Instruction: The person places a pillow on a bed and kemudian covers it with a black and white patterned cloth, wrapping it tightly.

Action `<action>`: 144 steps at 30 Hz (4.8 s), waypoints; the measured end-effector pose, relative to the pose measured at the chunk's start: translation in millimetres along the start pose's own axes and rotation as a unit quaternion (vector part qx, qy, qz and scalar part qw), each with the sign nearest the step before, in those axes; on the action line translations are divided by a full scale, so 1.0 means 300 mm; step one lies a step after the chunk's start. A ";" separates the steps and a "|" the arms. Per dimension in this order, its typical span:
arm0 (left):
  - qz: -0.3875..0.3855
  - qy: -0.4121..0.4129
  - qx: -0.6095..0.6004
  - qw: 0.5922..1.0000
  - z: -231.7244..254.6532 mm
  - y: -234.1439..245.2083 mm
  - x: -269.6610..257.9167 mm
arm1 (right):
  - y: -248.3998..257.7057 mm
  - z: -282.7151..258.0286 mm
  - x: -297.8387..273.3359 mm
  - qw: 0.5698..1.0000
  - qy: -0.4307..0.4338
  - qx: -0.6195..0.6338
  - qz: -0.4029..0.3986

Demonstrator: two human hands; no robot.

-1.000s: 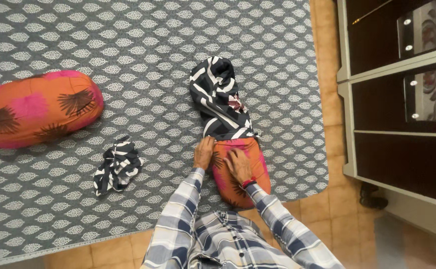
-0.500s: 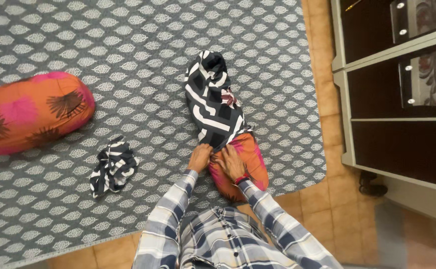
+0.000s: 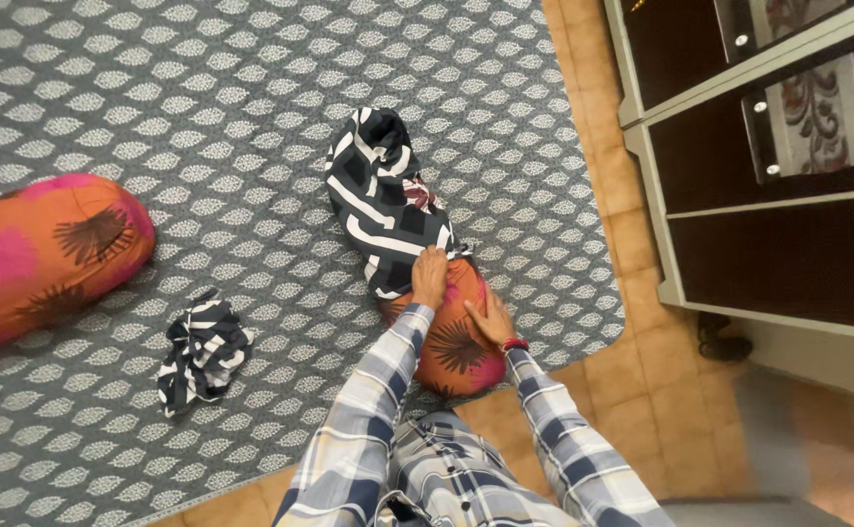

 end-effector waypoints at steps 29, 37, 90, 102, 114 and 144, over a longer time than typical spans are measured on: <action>0.205 0.298 -0.439 0.823 -0.229 0.032 -0.413 | -0.244 -0.306 -0.350 0.958 0.094 -0.254 0.089; 0.199 0.201 -0.389 0.877 -0.242 0.200 -0.234 | 0.017 -0.180 -0.212 0.972 0.199 0.104 0.065; 0.112 -0.102 -0.212 0.966 -0.101 0.244 -0.181 | 0.216 -0.342 -0.169 0.993 0.020 0.019 0.118; 0.159 0.051 -0.259 0.951 -0.216 0.453 -0.383 | 0.149 -0.109 -0.167 0.771 -0.077 0.582 -0.248; 0.039 0.024 -0.268 0.962 -0.205 0.362 -0.668 | 0.008 -0.057 -0.197 0.881 -0.023 0.430 -0.195; 0.243 0.161 -0.152 0.945 -0.233 0.457 -0.764 | -0.127 -0.471 -0.469 0.982 0.146 -0.116 -0.020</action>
Point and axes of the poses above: each hand's wrist, its own x-axis towards the middle knuckle, its own y-axis out of the back of the hand, z = x × y, the point moved 4 cm from there along x, towards the middle knuckle, and after that the axes turned 15 degrees about -y, right-handed, at the moved point
